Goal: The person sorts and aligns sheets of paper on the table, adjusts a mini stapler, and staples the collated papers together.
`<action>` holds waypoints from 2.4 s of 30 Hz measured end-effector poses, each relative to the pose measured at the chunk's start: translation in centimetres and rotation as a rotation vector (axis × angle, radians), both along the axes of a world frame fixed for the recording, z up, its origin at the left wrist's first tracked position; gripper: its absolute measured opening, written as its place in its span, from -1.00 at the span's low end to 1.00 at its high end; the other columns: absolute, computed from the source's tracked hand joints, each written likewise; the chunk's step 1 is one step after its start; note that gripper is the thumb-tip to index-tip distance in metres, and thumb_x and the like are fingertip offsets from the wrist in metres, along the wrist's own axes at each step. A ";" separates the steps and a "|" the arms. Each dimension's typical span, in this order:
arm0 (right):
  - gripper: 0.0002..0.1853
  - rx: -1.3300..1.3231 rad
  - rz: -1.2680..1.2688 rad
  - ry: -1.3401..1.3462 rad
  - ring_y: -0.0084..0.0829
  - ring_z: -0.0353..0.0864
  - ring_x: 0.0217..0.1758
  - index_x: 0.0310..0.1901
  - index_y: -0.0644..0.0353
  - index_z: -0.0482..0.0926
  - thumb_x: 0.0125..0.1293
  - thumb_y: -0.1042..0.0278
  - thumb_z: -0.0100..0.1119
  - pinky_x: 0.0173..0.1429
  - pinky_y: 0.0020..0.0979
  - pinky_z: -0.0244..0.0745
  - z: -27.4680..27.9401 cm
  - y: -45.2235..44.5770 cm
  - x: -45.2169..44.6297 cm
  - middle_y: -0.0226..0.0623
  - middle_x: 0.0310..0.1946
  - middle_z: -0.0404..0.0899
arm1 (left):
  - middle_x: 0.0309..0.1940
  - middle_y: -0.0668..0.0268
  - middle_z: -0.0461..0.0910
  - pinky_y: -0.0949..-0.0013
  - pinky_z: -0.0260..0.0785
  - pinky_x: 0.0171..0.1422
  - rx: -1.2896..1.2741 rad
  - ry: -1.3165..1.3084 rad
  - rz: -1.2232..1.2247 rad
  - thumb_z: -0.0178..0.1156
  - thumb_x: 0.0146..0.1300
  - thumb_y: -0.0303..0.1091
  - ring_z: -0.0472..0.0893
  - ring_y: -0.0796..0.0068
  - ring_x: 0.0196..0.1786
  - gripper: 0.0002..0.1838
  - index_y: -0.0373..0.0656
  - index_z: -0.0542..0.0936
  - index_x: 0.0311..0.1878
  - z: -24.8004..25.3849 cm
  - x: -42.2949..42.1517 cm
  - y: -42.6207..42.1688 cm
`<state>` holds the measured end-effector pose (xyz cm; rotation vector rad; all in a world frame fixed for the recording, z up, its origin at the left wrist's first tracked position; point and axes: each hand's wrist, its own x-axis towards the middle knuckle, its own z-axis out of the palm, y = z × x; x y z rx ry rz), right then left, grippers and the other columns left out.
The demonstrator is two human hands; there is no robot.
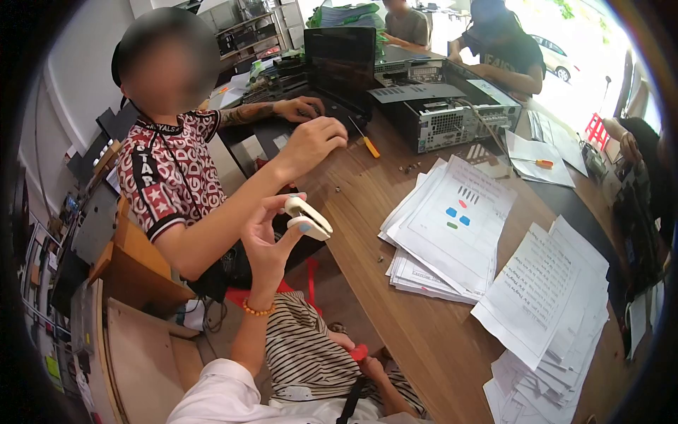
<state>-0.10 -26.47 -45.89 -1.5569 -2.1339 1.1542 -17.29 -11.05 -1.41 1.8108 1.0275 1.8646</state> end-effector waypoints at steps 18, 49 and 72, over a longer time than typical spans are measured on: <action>-0.62 -0.114 -0.017 -0.033 0.03 0.53 -0.39 -0.51 0.21 0.56 0.14 0.06 -0.10 -0.25 -0.04 0.42 1.5 -0.6 -0.4 0.05 -0.53 0.52 | -0.29 0.18 0.53 0.40 0.36 -0.03 0.284 0.157 -0.299 0.35 -0.18 -0.52 0.54 0.38 -0.15 -0.61 -0.32 0.46 -0.23 10.4 7.7 -1.3; -0.60 -0.318 -0.046 -0.133 0.00 0.53 -0.25 -0.29 0.15 0.54 0.14 -0.04 -0.09 -0.17 -0.12 0.43 -1.0 -1.3 -1.5 0.00 -0.35 0.54 | -0.13 0.05 0.47 0.36 0.35 0.05 0.298 -0.007 -0.035 0.30 -0.06 -0.50 0.49 0.34 -0.09 -0.58 -0.38 0.41 -0.11 9.7 4.3 -1.4; -0.69 -0.174 0.196 0.298 -0.18 0.40 -0.03 -0.01 0.21 0.36 0.30 0.23 -0.20 0.04 -0.29 0.30 33.4 -8.3 5.7 -0.11 -0.16 0.41 | -0.02 -0.15 0.32 0.04 -0.03 0.27 0.441 1.130 -0.463 -0.02 -0.07 0.38 0.24 0.02 0.18 -0.10 -0.35 0.36 0.03 -2.1 24.5 0.6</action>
